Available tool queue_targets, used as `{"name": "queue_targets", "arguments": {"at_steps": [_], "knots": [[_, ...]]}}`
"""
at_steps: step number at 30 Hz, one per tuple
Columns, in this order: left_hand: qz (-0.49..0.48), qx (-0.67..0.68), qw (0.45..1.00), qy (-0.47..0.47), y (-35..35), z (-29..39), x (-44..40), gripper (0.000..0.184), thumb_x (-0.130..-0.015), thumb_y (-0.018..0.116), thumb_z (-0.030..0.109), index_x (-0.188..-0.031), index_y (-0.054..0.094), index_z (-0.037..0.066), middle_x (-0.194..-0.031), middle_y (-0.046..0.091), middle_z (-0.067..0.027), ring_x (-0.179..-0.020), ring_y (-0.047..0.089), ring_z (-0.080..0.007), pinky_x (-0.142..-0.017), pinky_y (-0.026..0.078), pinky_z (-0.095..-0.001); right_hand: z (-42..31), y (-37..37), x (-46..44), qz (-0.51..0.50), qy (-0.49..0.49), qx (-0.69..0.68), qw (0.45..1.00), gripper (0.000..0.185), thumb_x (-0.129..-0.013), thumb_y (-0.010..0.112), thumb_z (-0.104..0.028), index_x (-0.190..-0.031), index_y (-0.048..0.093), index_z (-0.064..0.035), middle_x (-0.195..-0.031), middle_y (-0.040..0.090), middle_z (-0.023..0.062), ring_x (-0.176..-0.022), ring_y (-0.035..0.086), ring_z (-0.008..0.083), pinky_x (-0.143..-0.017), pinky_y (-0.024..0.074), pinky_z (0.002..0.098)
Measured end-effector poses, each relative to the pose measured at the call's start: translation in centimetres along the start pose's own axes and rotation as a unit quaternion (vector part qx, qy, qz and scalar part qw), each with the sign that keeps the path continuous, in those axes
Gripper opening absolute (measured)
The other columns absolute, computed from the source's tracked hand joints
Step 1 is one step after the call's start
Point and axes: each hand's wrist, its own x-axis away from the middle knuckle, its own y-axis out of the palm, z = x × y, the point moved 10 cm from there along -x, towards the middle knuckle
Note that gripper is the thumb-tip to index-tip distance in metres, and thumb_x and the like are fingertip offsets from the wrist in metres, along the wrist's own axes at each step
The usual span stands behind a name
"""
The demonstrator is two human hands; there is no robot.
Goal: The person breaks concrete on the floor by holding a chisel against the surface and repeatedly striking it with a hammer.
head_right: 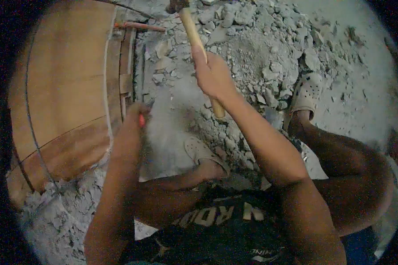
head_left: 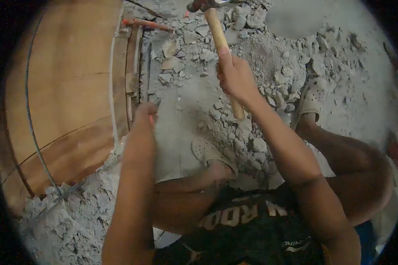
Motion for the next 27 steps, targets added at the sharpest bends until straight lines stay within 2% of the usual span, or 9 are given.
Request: {"name": "queue_targets", "arguments": {"at_steps": [4, 6, 10, 16, 18, 20, 22, 24, 27], "knots": [[-0.074, 0.052, 0.996, -0.011, 19.2, -20.9, -22.0, 0.031, -0.079, 0.053, 0.038, -0.082, 0.054, 0.007, -0.087, 0.052, -0.0085, -0.082, 0.052, -0.023, -0.074, 0.042, -0.0381, -0.8, 0.8, 0.7, -0.016, 0.042, -0.049, 0.998, 0.061, -0.094, 0.036, -0.057, -0.067, 0.052, -0.004, -0.052, 0.048, 0.0048, -0.044, 0.049, 0.0164, -0.044, 0.0387, 0.0331], [-0.104, 0.088, 0.99, -0.02, 25.3, -25.8, -24.2, 0.03, -0.079, 0.053, 0.036, -0.081, 0.054, 0.006, -0.087, 0.052, -0.0091, -0.081, 0.052, -0.0234, -0.072, 0.043, -0.0388, -1.3, 0.2, 0.8, -0.017, 0.021, -0.089, 0.996, 0.059, -0.093, 0.039, -0.059, -0.067, 0.048, -0.0066, -0.053, 0.044, 0.0008, -0.04, 0.043, 0.0114, -0.037, 0.0348, 0.0276], [-0.14, 0.135, 0.981, -0.016, 26.1, -25.5, -26.7, 0.026, -0.078, 0.054, 0.031, -0.08, 0.054, 0.005, -0.088, 0.053, -0.0102, -0.08, 0.053, -0.0241, -0.067, 0.043, -0.0402, -0.7, -1.1, 2.1, 0.009, -0.034, -0.019, 0.999, 0.058, -0.093, 0.039, -0.059, -0.066, 0.046, -0.0072, -0.053, 0.043, 0.0004, -0.04, 0.043, 0.011, -0.037, 0.0348, 0.0274], [-0.159, 0.121, 0.98, -0.019, 20.2, -21.3, -38.4, 0.02, -0.076, 0.055, 0.023, -0.078, 0.055, 0.003, -0.089, 0.053, -0.0119, -0.079, 0.054, -0.0252, -0.059, 0.044, -0.0423, -1.1, 0.1, 3.5, -0.02, 0.073, -0.036, 0.996, 0.059, -0.095, 0.037, -0.055, -0.069, 0.052, -0.0032, -0.055, 0.051, 0.0055, -0.042, 0.051, 0.0159, -0.041, 0.0404, 0.0325], [-0.111, 0.149, 0.98, 0.069, 17.4, -16.5, -35.6, 0.022, -0.08, 0.056, 0.027, -0.082, 0.054, 0.005, -0.081, 0.053, -0.008, -0.072, 0.054, -0.024, -0.058, 0.046, -0.0432, -1.6, 0.8, 3.3, -0.018, 0.05, -0.043, 0.998, 0.059, -0.093, 0.038, -0.059, -0.07, 0.048, -0.0065, -0.055, 0.043, -0.0009, -0.041, 0.041, 0.0103, -0.039, 0.035, 0.0267], [-0.207, 0.168, 0.964, 0.003, 15.5, -11.1, -27.2, 0.025, -0.081, 0.057, 0.032, -0.085, 0.057, 0.007, -0.076, 0.058, -0.0068, -0.064, 0.056, -0.024, -0.055, 0.046, -0.0437, -1.1, 1.6, 3.0, -0.03, 0.045, -0.039, 0.998, 0.059, -0.093, 0.037, -0.059, -0.07, 0.048, -0.0065, -0.055, 0.043, -0.0007, -0.041, 0.042, 0.0106, -0.039, 0.0354, 0.0269], [-0.225, 0.138, 0.964, 0.004, 20.3, -12.7, -30.3, 0.018, -0.081, 0.054, 0.025, -0.084, 0.059, 0.008, -0.074, 0.058, -0.0065, -0.056, 0.056, -0.0218, -0.05, 0.047, -0.0403, -1.7, 2.1, 3.4, -0.053, 0.053, -0.045, 0.996, 0.058, -0.094, 0.037, -0.058, -0.071, 0.048, -0.0061, -0.055, 0.043, -0.0004, -0.043, 0.042, 0.0106, -0.04, 0.0366, 0.0278], [-0.35, 0.472, 0.808, -0.028, 28.1, -15.4, -27.7, 0.019, -0.084, 0.052, 0.027, -0.085, 0.061, 0.009, -0.076, 0.062, -0.006, -0.06, 0.058, -0.0217, -0.051, 0.046, -0.0421, -2.1, 2.3, 3.6, -0.057, 0.056, -0.031, 0.996, 0.057, -0.093, 0.038, -0.058, -0.071, 0.048, -0.0058, -0.056, 0.044, 0.0, -0.043, 0.043, 0.0113, -0.04, 0.0376, 0.0284], [-0.239, 0.462, 0.85, -0.088, 23.4, -15.7, -15.1, 0.032, -0.089, 0.049, 0.036, -0.078, 0.061, 0.008, -0.069, 0.06, -0.005, -0.06, 0.055, -0.0207, -0.055, 0.045, -0.0385, -1.6, 2.7, 3.8, -0.075, 0.078, 0.039, 0.993, 0.056, -0.092, 0.043, -0.056, -0.074, 0.051, -0.0037, -0.058, 0.049, 0.0026, -0.045, 0.048, 0.0142, -0.043, 0.0413, 0.0307]]}}
